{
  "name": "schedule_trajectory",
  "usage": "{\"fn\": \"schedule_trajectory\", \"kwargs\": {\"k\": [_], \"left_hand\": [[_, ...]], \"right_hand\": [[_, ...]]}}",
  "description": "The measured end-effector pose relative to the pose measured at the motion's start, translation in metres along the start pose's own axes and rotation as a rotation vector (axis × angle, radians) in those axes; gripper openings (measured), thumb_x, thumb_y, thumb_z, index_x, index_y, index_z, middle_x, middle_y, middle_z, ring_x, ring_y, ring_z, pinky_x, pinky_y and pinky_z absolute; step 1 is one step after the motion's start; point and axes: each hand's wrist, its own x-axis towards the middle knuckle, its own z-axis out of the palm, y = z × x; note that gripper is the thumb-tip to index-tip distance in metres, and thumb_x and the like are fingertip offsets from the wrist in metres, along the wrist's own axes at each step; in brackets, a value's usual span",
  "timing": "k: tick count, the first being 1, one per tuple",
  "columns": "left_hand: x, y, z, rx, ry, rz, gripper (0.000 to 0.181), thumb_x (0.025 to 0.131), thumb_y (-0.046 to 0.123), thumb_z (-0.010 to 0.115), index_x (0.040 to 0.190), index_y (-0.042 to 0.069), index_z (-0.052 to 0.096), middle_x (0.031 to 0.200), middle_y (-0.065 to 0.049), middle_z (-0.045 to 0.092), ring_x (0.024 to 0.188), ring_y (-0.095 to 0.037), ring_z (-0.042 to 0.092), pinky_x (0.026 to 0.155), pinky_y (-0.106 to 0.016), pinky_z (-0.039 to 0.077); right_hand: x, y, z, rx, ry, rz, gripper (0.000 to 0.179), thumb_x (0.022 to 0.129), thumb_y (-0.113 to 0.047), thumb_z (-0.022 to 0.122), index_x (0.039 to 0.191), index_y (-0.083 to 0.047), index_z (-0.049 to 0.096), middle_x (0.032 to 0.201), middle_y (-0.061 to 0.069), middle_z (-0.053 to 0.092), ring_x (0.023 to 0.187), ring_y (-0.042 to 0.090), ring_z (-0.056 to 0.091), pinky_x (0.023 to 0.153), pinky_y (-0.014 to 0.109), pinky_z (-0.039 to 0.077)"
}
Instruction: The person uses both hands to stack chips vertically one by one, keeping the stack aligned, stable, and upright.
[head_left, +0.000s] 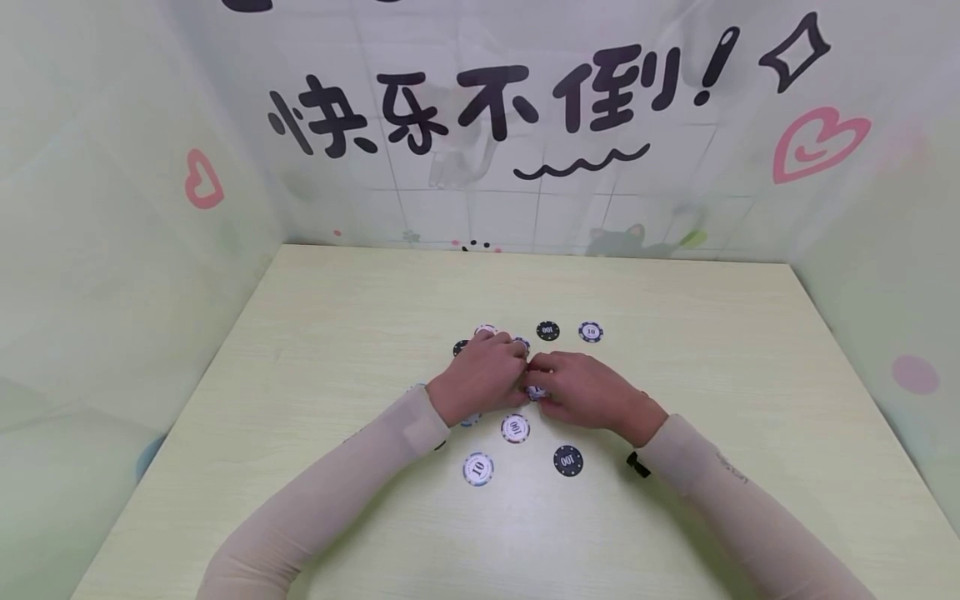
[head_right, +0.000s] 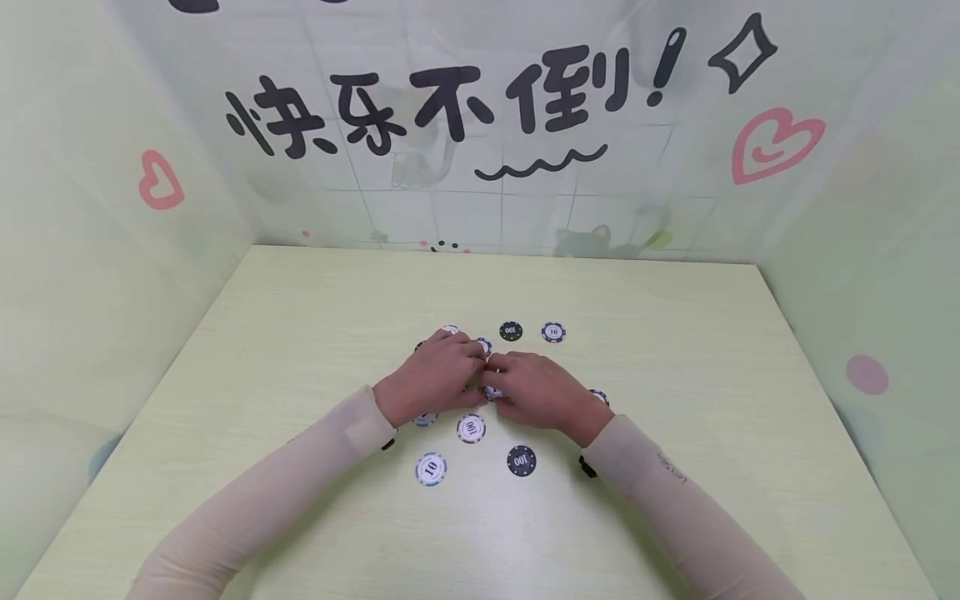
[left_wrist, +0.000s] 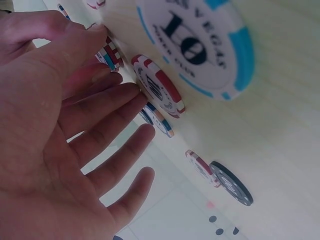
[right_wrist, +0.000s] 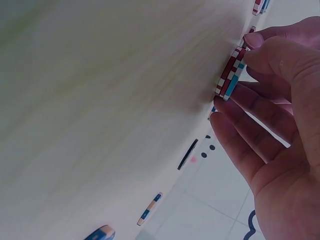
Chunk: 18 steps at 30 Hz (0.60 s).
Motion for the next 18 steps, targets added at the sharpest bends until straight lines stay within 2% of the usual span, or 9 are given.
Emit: {"fn": "schedule_trajectory", "kwargs": {"k": [5,10,14,18], "left_hand": [[0.0,0.001,0.0,0.0,-0.012,0.0,0.037,0.095,0.049,0.085,0.103,0.012,0.083,0.103,0.0,0.075,0.092,-0.021,0.063,0.086,-0.038,0.052],[0.0,0.0,0.001,0.018,-0.037,0.005,0.039,0.096,0.05,0.084,0.104,0.012,0.084,0.111,-0.001,0.076,0.097,-0.022,0.065,0.09,-0.039,0.053],[0.0,0.0,0.002,0.023,-0.051,0.01,0.038,0.097,0.051,0.083,0.106,0.014,0.085,0.116,-0.001,0.076,0.102,-0.023,0.066,0.093,-0.04,0.053],[0.0,-0.001,0.002,0.012,-0.06,0.012,0.036,0.098,0.051,0.082,0.109,0.017,0.086,0.117,0.0,0.076,0.107,-0.023,0.066,0.094,-0.042,0.053]], "right_hand": [[-0.002,-0.001,-0.002,-0.011,0.012,0.005,0.024,0.094,-0.007,0.081,0.117,-0.009,0.079,0.115,0.008,0.074,0.097,0.024,0.071,0.086,0.038,0.061],[-0.009,0.001,-0.009,-0.029,0.017,0.034,0.024,0.094,-0.01,0.083,0.118,-0.009,0.08,0.115,0.007,0.073,0.099,0.024,0.072,0.088,0.039,0.061],[-0.02,0.007,-0.014,-0.062,0.014,0.07,0.029,0.093,-0.012,0.084,0.121,-0.008,0.079,0.12,0.008,0.074,0.105,0.025,0.073,0.09,0.041,0.062],[-0.037,0.013,-0.018,-0.069,0.036,0.108,0.03,0.092,-0.011,0.086,0.121,-0.008,0.079,0.119,0.008,0.074,0.104,0.027,0.073,0.088,0.043,0.062]]}}
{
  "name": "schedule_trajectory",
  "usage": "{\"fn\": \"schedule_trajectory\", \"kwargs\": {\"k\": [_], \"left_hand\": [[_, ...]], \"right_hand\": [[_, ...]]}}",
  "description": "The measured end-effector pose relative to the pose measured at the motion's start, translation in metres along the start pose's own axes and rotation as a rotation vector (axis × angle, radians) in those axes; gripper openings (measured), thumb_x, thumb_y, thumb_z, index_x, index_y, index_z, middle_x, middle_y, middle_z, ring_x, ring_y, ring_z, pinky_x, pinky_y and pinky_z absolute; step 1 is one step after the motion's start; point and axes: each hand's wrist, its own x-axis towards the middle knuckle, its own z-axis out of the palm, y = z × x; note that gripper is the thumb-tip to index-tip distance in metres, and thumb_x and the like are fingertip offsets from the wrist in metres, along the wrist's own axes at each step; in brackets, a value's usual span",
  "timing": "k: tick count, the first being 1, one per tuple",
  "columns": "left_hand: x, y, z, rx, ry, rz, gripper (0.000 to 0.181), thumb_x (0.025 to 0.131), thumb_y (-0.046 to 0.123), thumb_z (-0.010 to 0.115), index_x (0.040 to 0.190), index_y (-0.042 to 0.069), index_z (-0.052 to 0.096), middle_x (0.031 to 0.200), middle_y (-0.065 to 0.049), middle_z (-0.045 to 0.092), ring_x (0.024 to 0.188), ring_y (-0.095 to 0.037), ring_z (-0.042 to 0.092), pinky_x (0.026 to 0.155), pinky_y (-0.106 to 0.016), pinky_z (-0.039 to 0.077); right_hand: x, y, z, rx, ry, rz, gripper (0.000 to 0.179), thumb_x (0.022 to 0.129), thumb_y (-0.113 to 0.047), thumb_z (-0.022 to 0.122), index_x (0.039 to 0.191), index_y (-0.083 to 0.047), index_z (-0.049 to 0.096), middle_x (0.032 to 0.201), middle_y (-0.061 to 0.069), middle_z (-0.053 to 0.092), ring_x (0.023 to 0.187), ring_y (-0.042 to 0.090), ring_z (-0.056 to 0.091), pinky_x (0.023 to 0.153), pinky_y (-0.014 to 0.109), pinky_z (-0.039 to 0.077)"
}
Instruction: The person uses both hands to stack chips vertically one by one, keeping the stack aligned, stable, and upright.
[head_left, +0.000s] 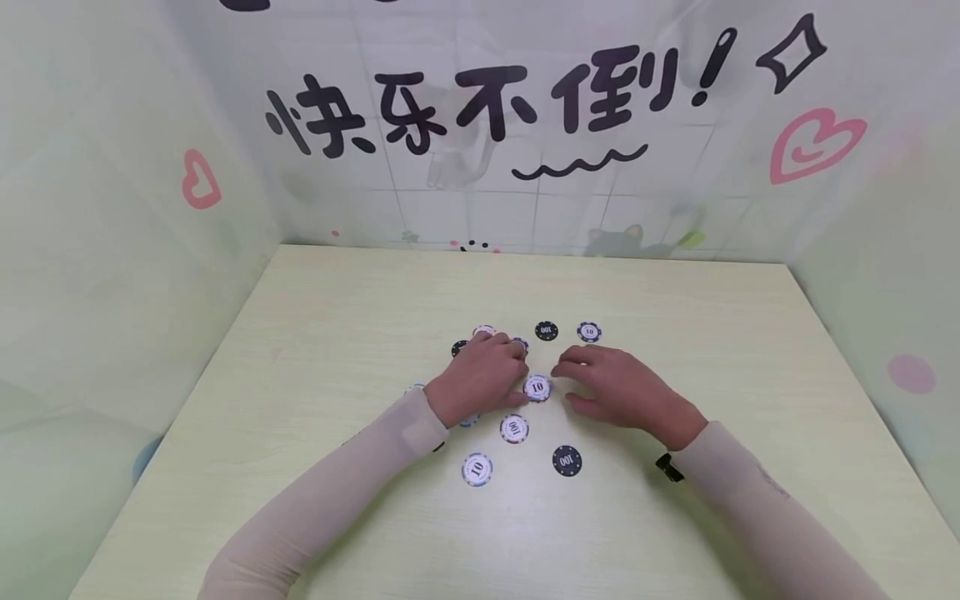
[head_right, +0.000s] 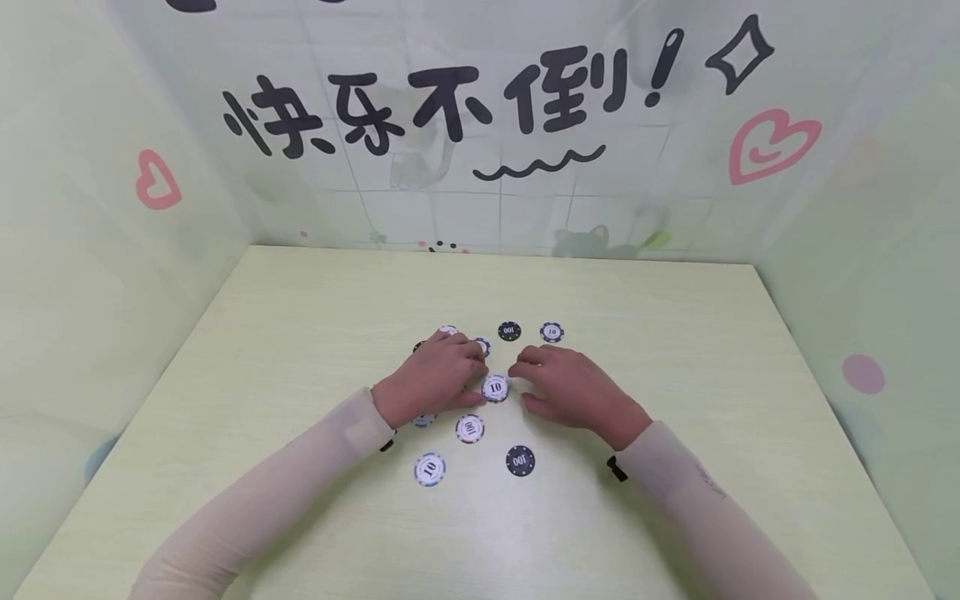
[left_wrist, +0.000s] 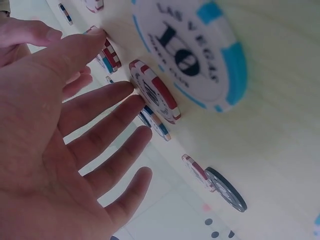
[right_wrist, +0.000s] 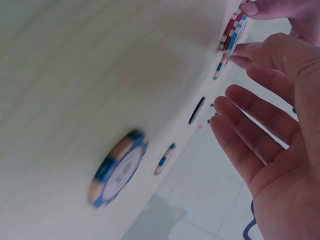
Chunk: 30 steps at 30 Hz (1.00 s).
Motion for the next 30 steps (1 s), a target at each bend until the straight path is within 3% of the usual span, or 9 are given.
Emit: {"fn": "schedule_trajectory", "kwargs": {"k": [13,24,30], "left_hand": [[-0.002,-0.001,0.001,-0.015,0.024,0.02,0.034,0.099,0.049,0.082,0.112,0.019,0.087,0.121,0.0,0.077,0.111,-0.023,0.067,0.096,-0.041,0.053],[-0.002,-0.001,0.002,-0.016,0.036,0.034,0.034,0.099,0.047,0.082,0.118,0.019,0.087,0.122,-0.002,0.077,0.111,-0.024,0.068,0.096,-0.041,0.054],[-0.003,-0.001,0.001,-0.027,0.028,0.03,0.032,0.099,0.045,0.082,0.117,0.019,0.087,0.121,-0.002,0.077,0.112,-0.024,0.068,0.095,-0.041,0.054]], "right_hand": [[-0.049,0.017,-0.009,0.002,0.009,0.136,0.031,0.088,-0.008,0.085,0.119,-0.011,0.08,0.117,0.005,0.074,0.098,0.024,0.071,0.08,0.043,0.062],[-0.066,0.017,-0.016,0.02,-0.057,0.208,0.033,0.089,-0.009,0.087,0.121,-0.008,0.08,0.119,0.008,0.073,0.106,0.03,0.072,0.089,0.049,0.061],[-0.071,0.017,-0.016,0.033,-0.059,0.222,0.033,0.087,-0.006,0.087,0.118,-0.01,0.08,0.117,0.006,0.073,0.103,0.028,0.072,0.088,0.047,0.062]]}}
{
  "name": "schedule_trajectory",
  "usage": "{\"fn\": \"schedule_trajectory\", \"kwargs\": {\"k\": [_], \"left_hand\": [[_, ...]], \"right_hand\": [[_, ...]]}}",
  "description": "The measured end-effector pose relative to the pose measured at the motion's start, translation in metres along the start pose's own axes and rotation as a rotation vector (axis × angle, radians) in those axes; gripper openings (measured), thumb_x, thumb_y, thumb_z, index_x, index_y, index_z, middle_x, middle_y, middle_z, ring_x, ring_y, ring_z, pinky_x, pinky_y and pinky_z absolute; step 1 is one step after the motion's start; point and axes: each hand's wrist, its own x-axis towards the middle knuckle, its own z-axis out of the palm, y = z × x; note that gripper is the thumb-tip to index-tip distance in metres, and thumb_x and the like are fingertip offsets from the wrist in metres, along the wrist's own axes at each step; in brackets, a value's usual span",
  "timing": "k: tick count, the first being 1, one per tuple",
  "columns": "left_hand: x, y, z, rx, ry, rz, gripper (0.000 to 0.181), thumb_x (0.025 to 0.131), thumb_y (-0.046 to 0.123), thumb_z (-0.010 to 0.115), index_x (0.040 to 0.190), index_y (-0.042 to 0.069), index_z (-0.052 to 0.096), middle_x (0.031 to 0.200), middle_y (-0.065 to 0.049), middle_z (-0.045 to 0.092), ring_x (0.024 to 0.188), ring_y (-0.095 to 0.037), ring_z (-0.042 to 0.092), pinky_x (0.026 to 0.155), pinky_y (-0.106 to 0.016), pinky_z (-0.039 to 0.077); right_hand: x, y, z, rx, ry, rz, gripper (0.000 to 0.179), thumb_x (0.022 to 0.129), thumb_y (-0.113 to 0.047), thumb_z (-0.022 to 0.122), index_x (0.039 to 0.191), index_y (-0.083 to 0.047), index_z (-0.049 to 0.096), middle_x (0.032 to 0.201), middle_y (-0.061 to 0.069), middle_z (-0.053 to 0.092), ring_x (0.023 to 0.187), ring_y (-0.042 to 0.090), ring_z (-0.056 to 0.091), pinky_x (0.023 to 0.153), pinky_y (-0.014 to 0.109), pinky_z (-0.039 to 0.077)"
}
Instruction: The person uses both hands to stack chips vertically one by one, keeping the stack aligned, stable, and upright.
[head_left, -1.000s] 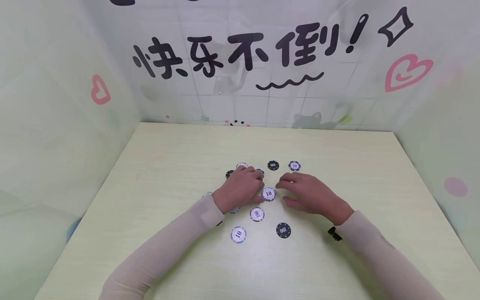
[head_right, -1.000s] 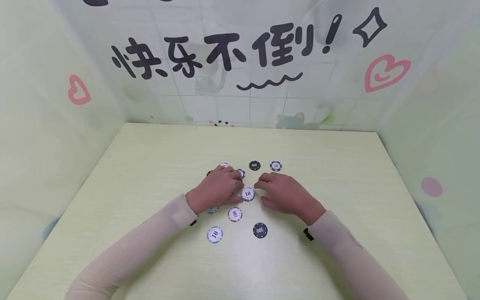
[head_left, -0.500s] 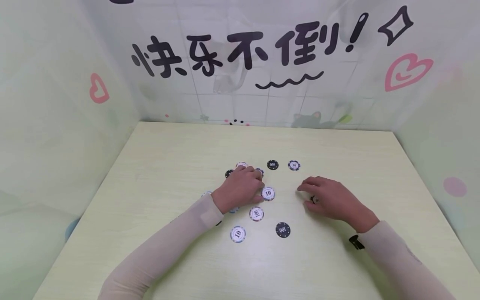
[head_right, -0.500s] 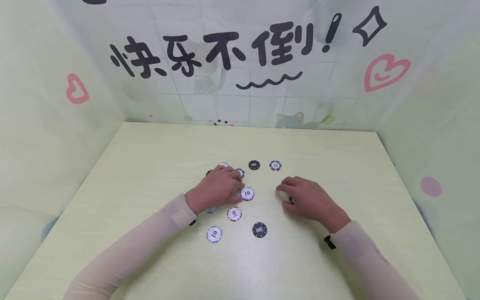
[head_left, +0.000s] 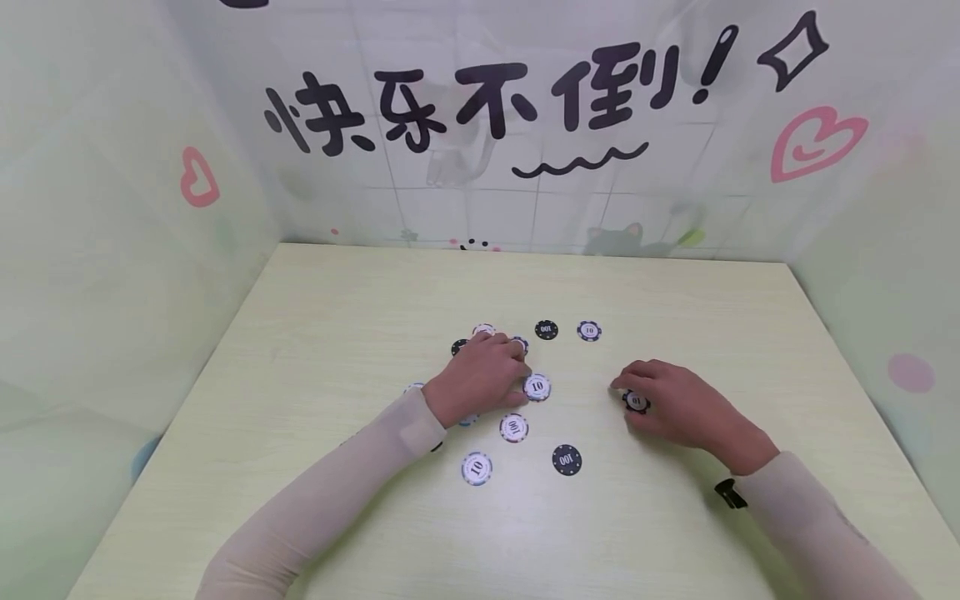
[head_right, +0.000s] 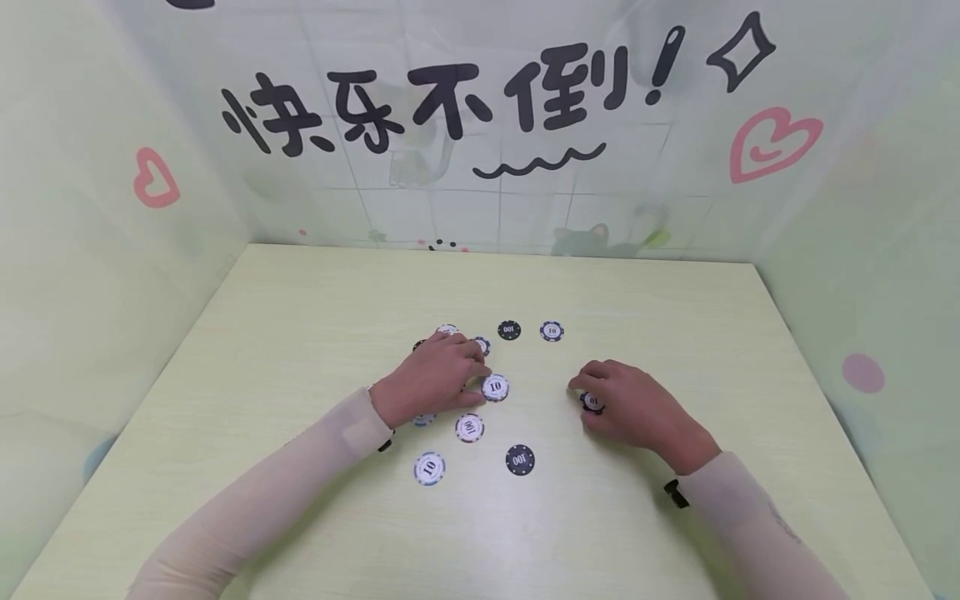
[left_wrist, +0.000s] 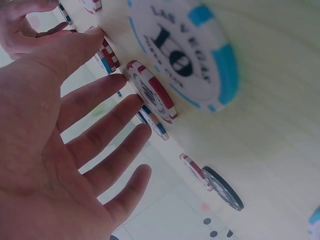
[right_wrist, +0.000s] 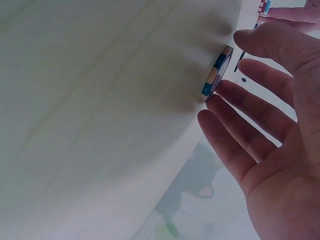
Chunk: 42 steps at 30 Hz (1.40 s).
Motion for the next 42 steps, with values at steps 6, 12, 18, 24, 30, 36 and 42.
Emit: {"fn": "schedule_trajectory", "kwargs": {"k": [6,12,18,24,30,36,42], "left_hand": [[-0.001,0.0,-0.001,-0.012,-0.002,-0.001,0.03,0.099,0.045,0.082,0.116,0.021,0.087,0.12,-0.001,0.077,0.111,-0.024,0.068,0.095,-0.041,0.054],[-0.001,-0.001,-0.001,-0.009,-0.006,0.003,0.031,0.1,0.047,0.081,0.117,0.022,0.087,0.121,-0.001,0.077,0.111,-0.024,0.068,0.096,-0.041,0.054],[-0.001,-0.002,0.0,-0.015,-0.01,0.004,0.032,0.1,0.047,0.081,0.118,0.022,0.087,0.122,-0.001,0.076,0.112,-0.024,0.068,0.096,-0.042,0.054],[0.0,-0.002,0.0,-0.026,-0.008,0.002,0.033,0.1,0.048,0.081,0.118,0.021,0.087,0.122,-0.002,0.076,0.112,-0.025,0.068,0.098,-0.042,0.055],[0.0,-0.001,-0.001,-0.035,-0.016,0.0,0.033,0.1,0.046,0.08,0.119,0.02,0.087,0.124,-0.003,0.076,0.112,-0.024,0.068,0.097,-0.04,0.056],[0.0,-0.001,0.0,-0.064,-0.008,0.025,0.031,0.101,0.04,0.081,0.117,0.015,0.087,0.123,-0.006,0.076,0.11,-0.025,0.069,0.096,-0.035,0.058],[0.001,0.0,0.001,-0.105,-0.009,0.031,0.026,0.1,0.03,0.081,0.117,0.01,0.086,0.119,-0.007,0.075,0.104,-0.023,0.067,0.094,-0.033,0.056]], "right_hand": [[-0.004,0.003,0.001,0.025,0.017,-0.014,0.033,0.086,-0.001,0.085,0.116,-0.012,0.08,0.115,0.003,0.073,0.101,0.025,0.071,0.087,0.044,0.062],[-0.006,0.004,-0.002,0.035,0.016,-0.018,0.033,0.087,0.0,0.085,0.117,-0.012,0.079,0.116,0.003,0.073,0.1,0.024,0.072,0.087,0.044,0.062],[-0.005,0.003,-0.002,0.035,0.011,-0.024,0.034,0.086,0.002,0.086,0.116,-0.012,0.079,0.115,0.004,0.075,0.1,0.025,0.074,0.086,0.044,0.063],[-0.003,0.003,0.001,0.013,0.033,-0.045,0.033,0.084,0.005,0.087,0.113,-0.01,0.08,0.11,0.005,0.074,0.094,0.024,0.073,0.083,0.042,0.064],[0.0,0.004,0.003,-0.007,0.047,-0.058,0.035,0.081,0.007,0.086,0.112,-0.009,0.08,0.106,0.006,0.073,0.088,0.021,0.069,0.077,0.04,0.062],[0.003,0.004,0.005,-0.005,0.041,-0.06,0.036,0.081,0.007,0.085,0.113,-0.009,0.081,0.105,0.005,0.07,0.087,0.02,0.065,0.076,0.038,0.06],[0.006,0.005,0.01,0.016,0.063,-0.091,0.036,0.081,0.006,0.082,0.113,-0.009,0.08,0.103,0.003,0.069,0.086,0.018,0.063,0.075,0.036,0.058]]}}
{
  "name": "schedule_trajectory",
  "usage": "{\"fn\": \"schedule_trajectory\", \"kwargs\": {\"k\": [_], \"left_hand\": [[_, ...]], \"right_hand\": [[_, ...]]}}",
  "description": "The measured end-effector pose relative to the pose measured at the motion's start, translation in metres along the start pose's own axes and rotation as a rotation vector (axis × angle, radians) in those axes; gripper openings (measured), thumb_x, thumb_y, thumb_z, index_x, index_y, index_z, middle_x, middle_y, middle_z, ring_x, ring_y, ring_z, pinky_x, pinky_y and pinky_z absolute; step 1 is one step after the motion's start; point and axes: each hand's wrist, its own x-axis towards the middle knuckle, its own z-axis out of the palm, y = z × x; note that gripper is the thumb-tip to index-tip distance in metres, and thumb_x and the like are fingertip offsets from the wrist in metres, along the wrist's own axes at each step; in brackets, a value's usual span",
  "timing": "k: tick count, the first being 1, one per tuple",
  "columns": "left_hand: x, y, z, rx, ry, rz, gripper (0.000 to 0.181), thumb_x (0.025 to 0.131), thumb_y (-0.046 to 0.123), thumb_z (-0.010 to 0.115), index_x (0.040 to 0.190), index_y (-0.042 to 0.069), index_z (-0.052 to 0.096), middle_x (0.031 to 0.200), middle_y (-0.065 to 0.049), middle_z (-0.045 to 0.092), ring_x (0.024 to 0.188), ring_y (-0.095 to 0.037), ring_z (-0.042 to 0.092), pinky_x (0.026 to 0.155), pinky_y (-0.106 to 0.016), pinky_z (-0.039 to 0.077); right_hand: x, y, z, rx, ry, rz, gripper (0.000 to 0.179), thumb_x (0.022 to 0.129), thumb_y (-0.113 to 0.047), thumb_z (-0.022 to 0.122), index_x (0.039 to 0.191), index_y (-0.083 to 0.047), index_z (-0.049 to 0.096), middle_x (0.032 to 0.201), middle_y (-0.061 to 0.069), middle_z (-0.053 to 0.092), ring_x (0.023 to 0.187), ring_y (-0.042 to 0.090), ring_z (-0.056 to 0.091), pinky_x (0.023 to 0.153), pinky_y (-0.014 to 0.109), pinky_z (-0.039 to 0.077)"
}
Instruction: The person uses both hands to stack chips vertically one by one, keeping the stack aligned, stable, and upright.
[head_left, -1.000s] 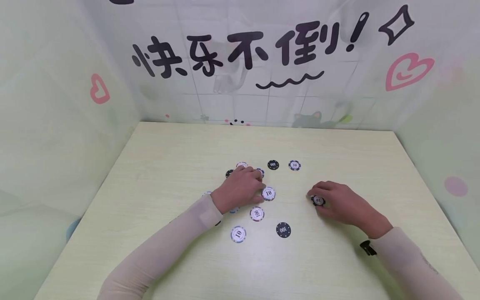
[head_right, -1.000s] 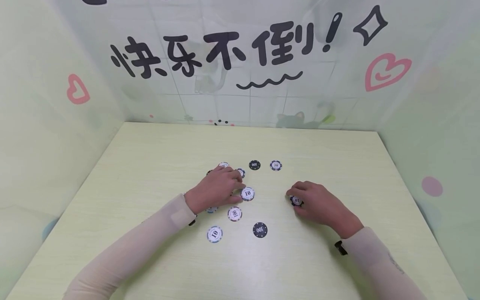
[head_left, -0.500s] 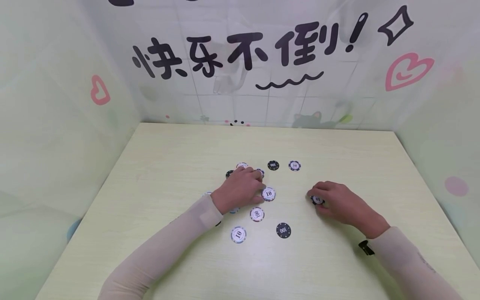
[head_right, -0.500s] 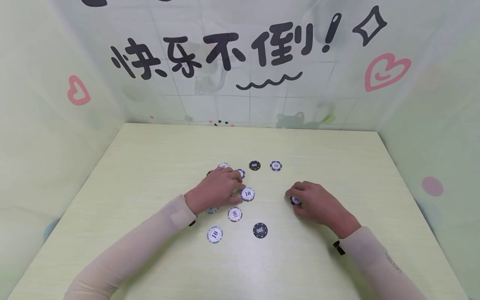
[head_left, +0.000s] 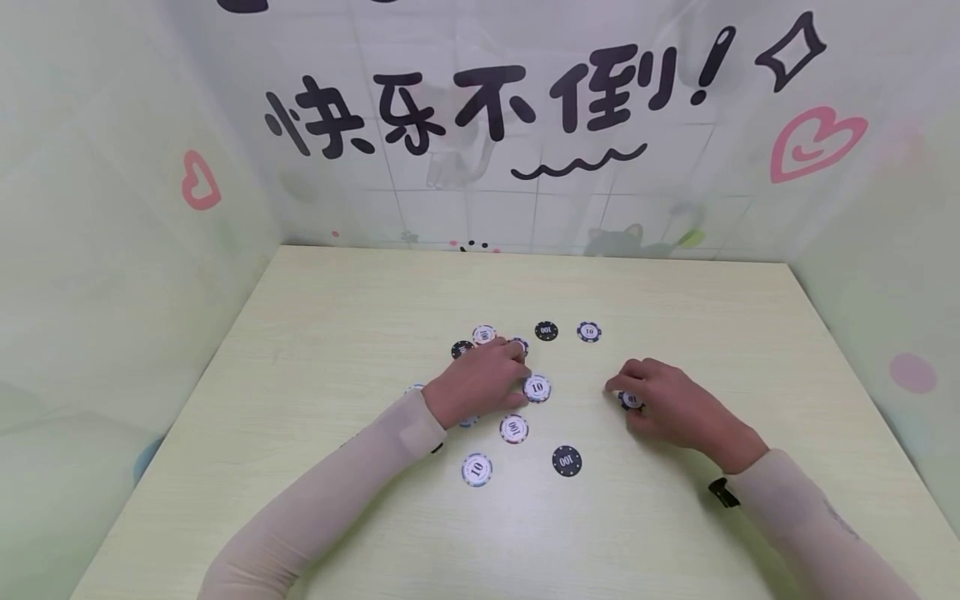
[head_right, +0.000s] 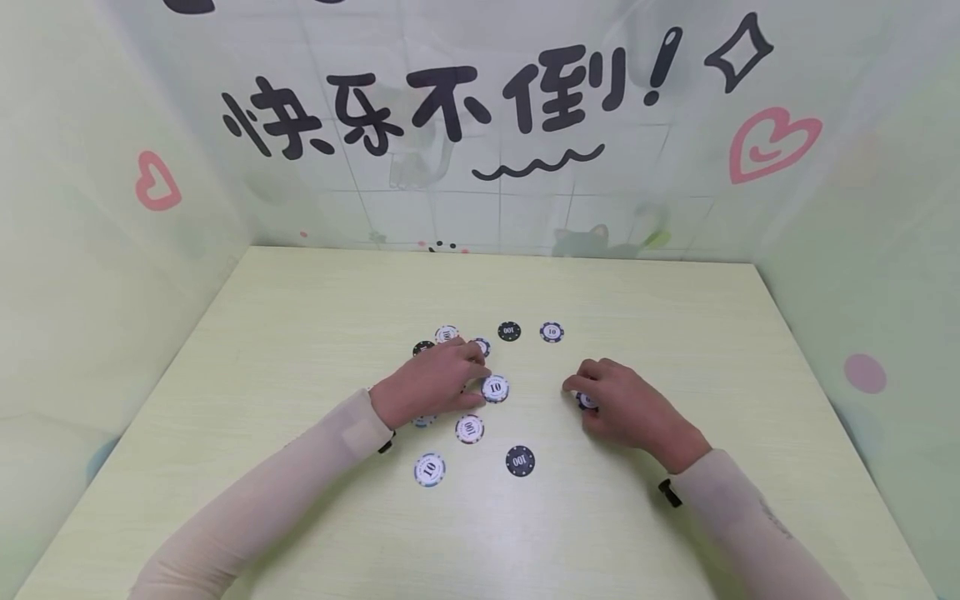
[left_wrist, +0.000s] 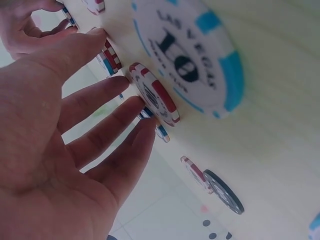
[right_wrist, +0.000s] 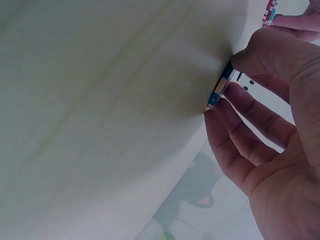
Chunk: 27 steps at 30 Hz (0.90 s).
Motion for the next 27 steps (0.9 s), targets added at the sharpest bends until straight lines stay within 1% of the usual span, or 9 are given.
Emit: {"fn": "schedule_trajectory", "kwargs": {"k": [6,9,12,19,27], "left_hand": [[0.001,0.002,0.0,-0.062,-0.018,-0.019,0.027,0.099,0.027,0.082,0.117,0.006,0.084,0.121,-0.009,0.075,0.105,-0.024,0.066,0.097,-0.034,0.055],[0.001,0.003,0.0,-0.086,-0.03,-0.031,0.028,0.099,0.026,0.082,0.118,0.005,0.083,0.122,-0.011,0.075,0.108,-0.025,0.067,0.099,-0.035,0.054],[0.002,0.005,0.0,-0.1,-0.035,-0.038,0.028,0.099,0.026,0.083,0.118,0.004,0.083,0.123,-0.011,0.075,0.107,-0.024,0.067,0.099,-0.036,0.054],[0.002,0.007,0.0,-0.132,-0.041,-0.056,0.028,0.099,0.025,0.084,0.117,0.003,0.082,0.126,-0.012,0.074,0.106,-0.024,0.068,0.097,-0.034,0.056],[0.004,0.009,0.002,-0.164,-0.049,-0.087,0.026,0.098,0.02,0.084,0.116,0.002,0.082,0.126,-0.012,0.073,0.108,-0.024,0.068,0.096,-0.033,0.056]], "right_hand": [[0.004,-0.001,0.003,0.012,0.026,-0.041,0.037,0.079,0.007,0.078,0.112,-0.009,0.08,0.104,0.002,0.069,0.087,0.018,0.062,0.074,0.036,0.056],[0.006,-0.003,0.003,0.024,0.034,-0.051,0.038,0.078,0.008,0.076,0.111,-0.009,0.08,0.103,0.002,0.068,0.087,0.018,0.061,0.073,0.035,0.054],[0.009,-0.004,0.004,0.032,0.031,-0.053,0.038,0.077,0.008,0.075,0.11,-0.009,0.08,0.102,0.001,0.067,0.087,0.017,0.06,0.073,0.034,0.053],[0.017,-0.01,0.004,0.032,0.001,-0.041,0.035,0.079,0.007,0.077,0.109,-0.01,0.08,0.103,0.002,0.069,0.09,0.019,0.062,0.076,0.036,0.056],[0.033,-0.017,0.004,0.025,0.004,-0.078,0.034,0.079,0.006,0.079,0.109,-0.009,0.08,0.104,0.003,0.069,0.092,0.022,0.064,0.08,0.039,0.058]]}}
